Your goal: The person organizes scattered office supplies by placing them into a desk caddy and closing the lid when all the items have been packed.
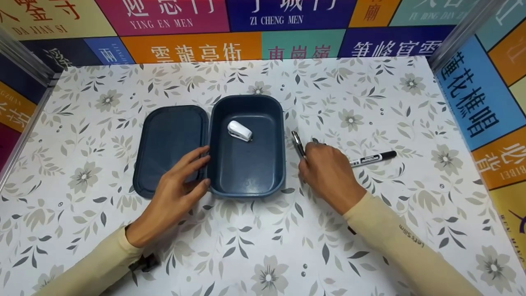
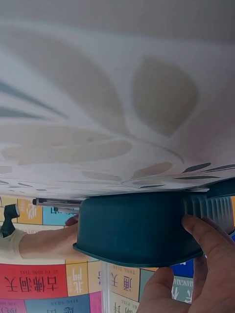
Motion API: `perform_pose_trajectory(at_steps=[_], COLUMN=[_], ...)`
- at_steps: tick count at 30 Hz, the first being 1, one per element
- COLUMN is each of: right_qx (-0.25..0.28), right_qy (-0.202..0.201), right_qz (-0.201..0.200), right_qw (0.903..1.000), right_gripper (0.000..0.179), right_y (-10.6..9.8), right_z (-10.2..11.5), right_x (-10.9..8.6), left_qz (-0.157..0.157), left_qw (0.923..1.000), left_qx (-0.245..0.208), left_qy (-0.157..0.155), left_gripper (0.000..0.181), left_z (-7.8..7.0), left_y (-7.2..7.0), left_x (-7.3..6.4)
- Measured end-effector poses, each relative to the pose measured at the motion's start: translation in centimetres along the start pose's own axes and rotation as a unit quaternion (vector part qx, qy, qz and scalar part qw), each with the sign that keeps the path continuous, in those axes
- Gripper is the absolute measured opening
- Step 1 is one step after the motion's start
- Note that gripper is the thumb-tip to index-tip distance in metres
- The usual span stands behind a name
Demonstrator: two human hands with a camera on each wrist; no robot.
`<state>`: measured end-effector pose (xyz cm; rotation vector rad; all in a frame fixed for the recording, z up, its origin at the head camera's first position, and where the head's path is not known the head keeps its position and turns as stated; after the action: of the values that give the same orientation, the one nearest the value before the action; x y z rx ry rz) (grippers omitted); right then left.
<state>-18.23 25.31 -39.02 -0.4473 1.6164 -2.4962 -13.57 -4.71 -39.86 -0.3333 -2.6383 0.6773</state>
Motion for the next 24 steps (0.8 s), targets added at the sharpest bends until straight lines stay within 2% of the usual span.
perform_pose_trajectory(at_steps=[11, 24], right_qx=[0.0, -0.003], right_qy=[-0.015, -0.019], right_qz=[-0.028, -0.039], right_qw=[0.9995, 0.999], right_gripper=[0.011, 0.012], right_y=[-0.7, -2.3], right_z=[0.9, 1.5], right_x=[0.5, 0.9], left_qz=[0.001, 0.001], left_qw=[1.0, 0.9999], left_qx=[-0.006, -0.01], left_qy=[-0.001, -0.001], left_gripper=[0.051, 0.052], left_z=[0.1, 0.0], left_y=[0.1, 0.1], left_x=[-0.1, -0.1])
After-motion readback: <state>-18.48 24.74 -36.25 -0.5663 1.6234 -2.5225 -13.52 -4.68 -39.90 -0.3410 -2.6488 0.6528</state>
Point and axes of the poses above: each hand's wrist, its own x-axis towards the middle knuckle, its own y-axis out of the palm, z = x × y, the point moved 9 cm from there along x, towards the middle knuckle, and after that the axes turned 2 degrees about y, right-handed, at the moved point
